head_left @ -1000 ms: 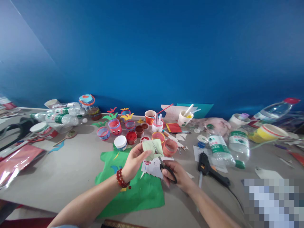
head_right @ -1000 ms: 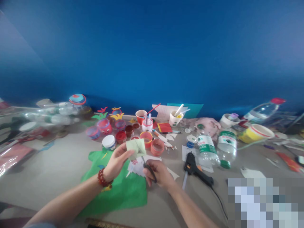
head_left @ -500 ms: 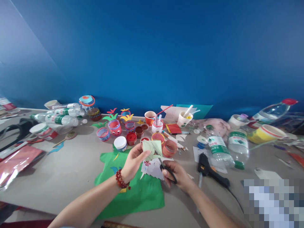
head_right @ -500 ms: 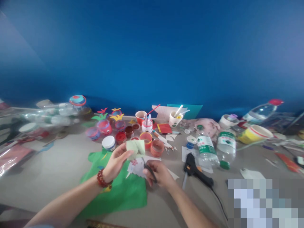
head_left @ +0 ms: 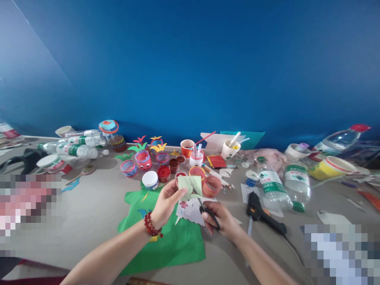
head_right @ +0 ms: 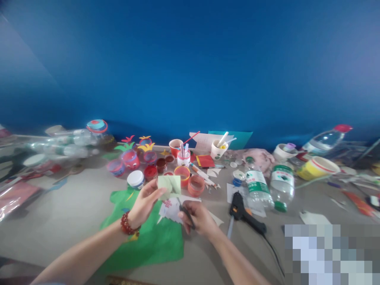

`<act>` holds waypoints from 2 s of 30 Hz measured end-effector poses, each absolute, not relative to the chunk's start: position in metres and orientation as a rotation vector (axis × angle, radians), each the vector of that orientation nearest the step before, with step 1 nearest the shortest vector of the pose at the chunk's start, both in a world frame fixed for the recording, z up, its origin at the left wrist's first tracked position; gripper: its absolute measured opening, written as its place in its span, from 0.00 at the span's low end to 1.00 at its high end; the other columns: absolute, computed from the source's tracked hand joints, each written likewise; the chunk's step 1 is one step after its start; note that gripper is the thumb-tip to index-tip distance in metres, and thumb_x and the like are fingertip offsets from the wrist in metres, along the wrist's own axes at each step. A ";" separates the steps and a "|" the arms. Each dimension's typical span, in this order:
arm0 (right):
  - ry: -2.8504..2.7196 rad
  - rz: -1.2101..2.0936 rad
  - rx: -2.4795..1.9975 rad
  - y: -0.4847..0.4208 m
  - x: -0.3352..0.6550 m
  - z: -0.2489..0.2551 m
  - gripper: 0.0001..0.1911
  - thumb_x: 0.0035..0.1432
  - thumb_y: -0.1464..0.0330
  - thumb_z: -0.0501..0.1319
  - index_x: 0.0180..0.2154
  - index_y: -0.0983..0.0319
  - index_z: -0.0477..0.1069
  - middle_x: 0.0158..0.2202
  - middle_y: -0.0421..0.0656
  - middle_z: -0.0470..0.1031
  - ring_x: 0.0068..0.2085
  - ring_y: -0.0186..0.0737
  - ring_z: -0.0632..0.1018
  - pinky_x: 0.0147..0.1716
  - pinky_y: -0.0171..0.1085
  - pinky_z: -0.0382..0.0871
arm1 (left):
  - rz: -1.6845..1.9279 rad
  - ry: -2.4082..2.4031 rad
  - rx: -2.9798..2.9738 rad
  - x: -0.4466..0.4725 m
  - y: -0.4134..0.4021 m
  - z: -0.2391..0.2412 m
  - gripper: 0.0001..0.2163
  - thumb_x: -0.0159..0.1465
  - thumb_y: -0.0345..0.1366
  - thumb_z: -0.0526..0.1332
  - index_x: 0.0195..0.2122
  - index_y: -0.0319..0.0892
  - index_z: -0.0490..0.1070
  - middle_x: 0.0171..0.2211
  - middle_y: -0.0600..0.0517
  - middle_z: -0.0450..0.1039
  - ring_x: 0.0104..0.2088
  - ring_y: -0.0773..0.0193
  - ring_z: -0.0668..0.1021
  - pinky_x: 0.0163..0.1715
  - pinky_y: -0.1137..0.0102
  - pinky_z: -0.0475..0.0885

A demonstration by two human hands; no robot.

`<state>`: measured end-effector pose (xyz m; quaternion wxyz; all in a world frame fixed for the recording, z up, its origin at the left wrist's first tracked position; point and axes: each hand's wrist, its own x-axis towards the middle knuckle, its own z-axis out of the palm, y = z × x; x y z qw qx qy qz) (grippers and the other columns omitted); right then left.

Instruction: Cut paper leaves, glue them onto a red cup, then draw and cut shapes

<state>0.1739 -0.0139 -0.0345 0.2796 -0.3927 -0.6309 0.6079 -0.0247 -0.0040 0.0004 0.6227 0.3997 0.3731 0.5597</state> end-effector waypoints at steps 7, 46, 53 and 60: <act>-1.665 1.633 -1.044 -0.013 0.175 -0.042 0.31 0.48 0.39 0.60 0.22 0.59 0.57 0.12 0.35 0.66 0.14 0.29 0.63 0.17 0.31 0.51 | 1.291 0.856 0.923 -0.025 -0.004 -0.002 0.12 0.55 0.39 0.70 0.35 0.38 0.74 0.31 0.51 0.77 0.29 0.68 0.74 0.31 0.74 0.70; -1.596 1.742 -0.985 -0.019 0.169 -0.033 0.32 0.47 0.38 0.61 0.26 0.61 0.60 0.15 0.37 0.69 0.17 0.30 0.67 0.19 0.30 0.52 | 1.258 0.845 0.764 -0.027 0.004 -0.006 0.15 0.52 0.36 0.72 0.37 0.40 0.69 0.29 0.56 0.72 0.23 0.73 0.73 0.23 0.78 0.69; -1.588 1.715 -0.939 -0.017 0.171 -0.036 0.31 0.48 0.40 0.62 0.26 0.61 0.61 0.15 0.38 0.69 0.17 0.30 0.65 0.18 0.31 0.50 | 1.170 0.812 0.699 -0.024 0.002 -0.010 0.14 0.50 0.36 0.73 0.32 0.39 0.70 0.26 0.55 0.73 0.19 0.74 0.72 0.21 0.77 0.68; -1.571 1.705 -0.987 -0.015 0.171 -0.035 0.31 0.47 0.40 0.62 0.25 0.60 0.59 0.15 0.38 0.70 0.17 0.31 0.68 0.19 0.30 0.53 | 1.263 0.860 0.794 -0.029 0.002 0.000 0.16 0.51 0.38 0.72 0.32 0.40 0.67 0.25 0.55 0.74 0.18 0.74 0.70 0.20 0.78 0.65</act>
